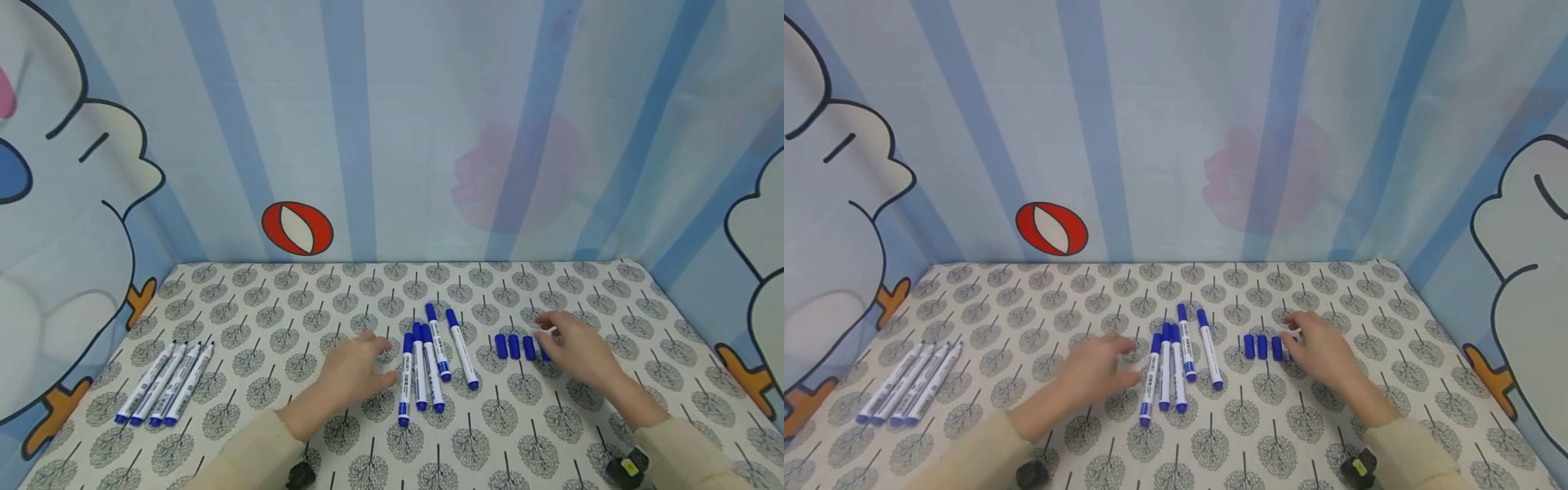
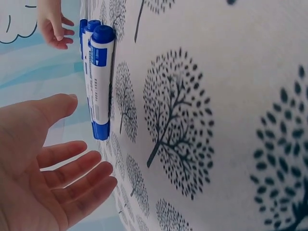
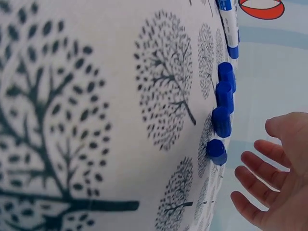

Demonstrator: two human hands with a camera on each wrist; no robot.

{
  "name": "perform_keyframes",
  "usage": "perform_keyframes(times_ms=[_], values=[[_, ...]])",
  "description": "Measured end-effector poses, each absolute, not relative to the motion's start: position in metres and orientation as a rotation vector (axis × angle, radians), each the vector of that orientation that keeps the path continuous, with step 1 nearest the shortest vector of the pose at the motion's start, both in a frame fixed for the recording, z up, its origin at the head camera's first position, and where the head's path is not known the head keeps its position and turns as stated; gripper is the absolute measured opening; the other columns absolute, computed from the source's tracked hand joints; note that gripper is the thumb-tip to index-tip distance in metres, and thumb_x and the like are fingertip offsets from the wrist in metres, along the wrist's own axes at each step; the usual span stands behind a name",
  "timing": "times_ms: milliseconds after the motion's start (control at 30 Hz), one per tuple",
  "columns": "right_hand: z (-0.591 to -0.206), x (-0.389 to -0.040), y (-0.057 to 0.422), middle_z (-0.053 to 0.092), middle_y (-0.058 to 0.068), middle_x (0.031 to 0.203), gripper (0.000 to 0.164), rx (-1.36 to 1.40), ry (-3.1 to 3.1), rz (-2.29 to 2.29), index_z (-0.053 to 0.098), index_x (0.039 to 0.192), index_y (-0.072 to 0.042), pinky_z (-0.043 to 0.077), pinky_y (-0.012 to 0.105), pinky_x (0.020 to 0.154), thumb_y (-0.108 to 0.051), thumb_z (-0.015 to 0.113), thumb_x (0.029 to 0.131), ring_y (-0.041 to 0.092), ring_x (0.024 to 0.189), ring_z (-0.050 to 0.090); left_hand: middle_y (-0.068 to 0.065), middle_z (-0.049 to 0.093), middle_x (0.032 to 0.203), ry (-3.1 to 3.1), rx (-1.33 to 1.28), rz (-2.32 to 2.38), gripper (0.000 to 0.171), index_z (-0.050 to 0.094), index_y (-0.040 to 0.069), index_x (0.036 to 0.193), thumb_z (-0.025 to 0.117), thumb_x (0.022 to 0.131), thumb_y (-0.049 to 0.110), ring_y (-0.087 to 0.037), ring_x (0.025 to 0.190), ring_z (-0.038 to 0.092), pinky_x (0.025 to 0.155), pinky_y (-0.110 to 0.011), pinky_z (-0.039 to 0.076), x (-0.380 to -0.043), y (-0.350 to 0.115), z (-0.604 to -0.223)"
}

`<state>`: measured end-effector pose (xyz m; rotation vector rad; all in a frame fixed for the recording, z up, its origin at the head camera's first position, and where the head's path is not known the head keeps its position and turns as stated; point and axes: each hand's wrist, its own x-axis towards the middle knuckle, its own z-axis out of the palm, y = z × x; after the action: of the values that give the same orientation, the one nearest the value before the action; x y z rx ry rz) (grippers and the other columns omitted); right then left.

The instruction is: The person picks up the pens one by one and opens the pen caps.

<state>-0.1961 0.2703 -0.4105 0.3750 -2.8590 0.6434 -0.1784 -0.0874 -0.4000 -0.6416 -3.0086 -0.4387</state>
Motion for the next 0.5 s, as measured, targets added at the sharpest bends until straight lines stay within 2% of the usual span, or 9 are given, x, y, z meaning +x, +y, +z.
perform_keyframes(times_ms=[500], values=[[-0.401, -0.193, 0.248, 0.063, 0.009, 0.099, 0.025, 0.557, -2.665, 0.542, 0.063, 0.106, -0.005, 0.051, 0.042, 0.072, -0.016, 0.063, 0.084, 0.026, 0.088, 0.061, -0.012, 0.059, 0.116, -3.105, -0.601, -0.495, 0.073, 0.054, 0.007, 0.124, 0.071, 0.069, 0.052, -0.027, 0.094, 0.060, 0.075, -0.038, 0.053, -0.174, -0.071, -0.405]])
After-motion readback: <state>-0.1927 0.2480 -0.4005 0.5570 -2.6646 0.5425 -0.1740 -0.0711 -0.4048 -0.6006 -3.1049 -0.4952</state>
